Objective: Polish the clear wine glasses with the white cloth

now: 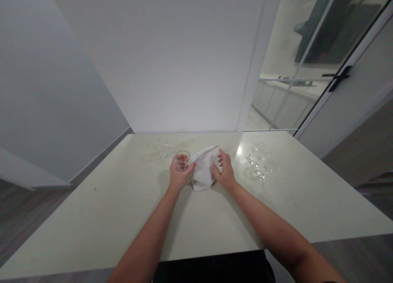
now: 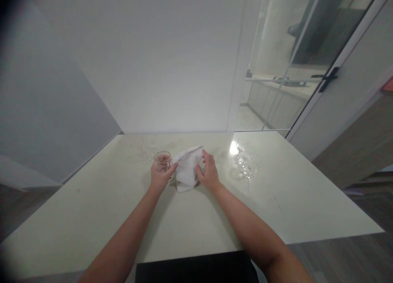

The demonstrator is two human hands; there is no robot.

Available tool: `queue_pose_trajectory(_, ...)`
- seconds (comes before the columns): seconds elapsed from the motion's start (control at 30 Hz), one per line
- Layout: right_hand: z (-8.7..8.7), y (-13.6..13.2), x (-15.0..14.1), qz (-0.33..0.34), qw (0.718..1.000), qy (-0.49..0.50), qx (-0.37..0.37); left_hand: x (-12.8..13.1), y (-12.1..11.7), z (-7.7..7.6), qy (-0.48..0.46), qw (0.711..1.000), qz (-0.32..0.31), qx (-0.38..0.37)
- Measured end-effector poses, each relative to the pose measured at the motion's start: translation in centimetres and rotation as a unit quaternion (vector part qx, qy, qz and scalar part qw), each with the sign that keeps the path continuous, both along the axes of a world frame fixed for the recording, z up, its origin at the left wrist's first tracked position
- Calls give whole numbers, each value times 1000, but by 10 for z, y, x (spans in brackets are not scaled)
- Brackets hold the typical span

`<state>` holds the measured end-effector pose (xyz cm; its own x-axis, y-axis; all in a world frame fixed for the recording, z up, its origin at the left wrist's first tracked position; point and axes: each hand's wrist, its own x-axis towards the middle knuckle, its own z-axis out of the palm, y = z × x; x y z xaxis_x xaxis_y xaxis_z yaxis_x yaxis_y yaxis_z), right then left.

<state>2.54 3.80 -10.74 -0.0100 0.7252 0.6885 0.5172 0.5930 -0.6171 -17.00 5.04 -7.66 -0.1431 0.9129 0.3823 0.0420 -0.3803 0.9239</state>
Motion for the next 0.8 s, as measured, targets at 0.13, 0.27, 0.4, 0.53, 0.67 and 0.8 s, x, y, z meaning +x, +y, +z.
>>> queue_pose_trajectory(0.13, 8, -8, -3, 83, 984, -147, 53, 1, -1, -3, 8, 999, -27, -16)
queue_pose_trajectory(0.27, 2, -6, -11, 202, 959, -186, -65, 5, -5, -6, 54, 992, -114, -28)
queue_pose_trajectory(0.4, -10, 4, -10, 165, 972, -56, -159, 7, -12, -3, 98, 976, -194, -15)
queue_pose_trajectory(0.53, -13, 8, -6, 178, 969, -5, -170, 12, -17, 1, 122, 963, -240, -5)
queue_pose_trajectory(0.67, -10, 7, -6, 213, 968, 24, -130, 16, -19, 1, 125, 947, -296, -11)
queue_pose_trajectory(0.8, -6, 10, -7, 172, 950, 194, -175, 10, -19, -2, 93, 928, -355, -70)
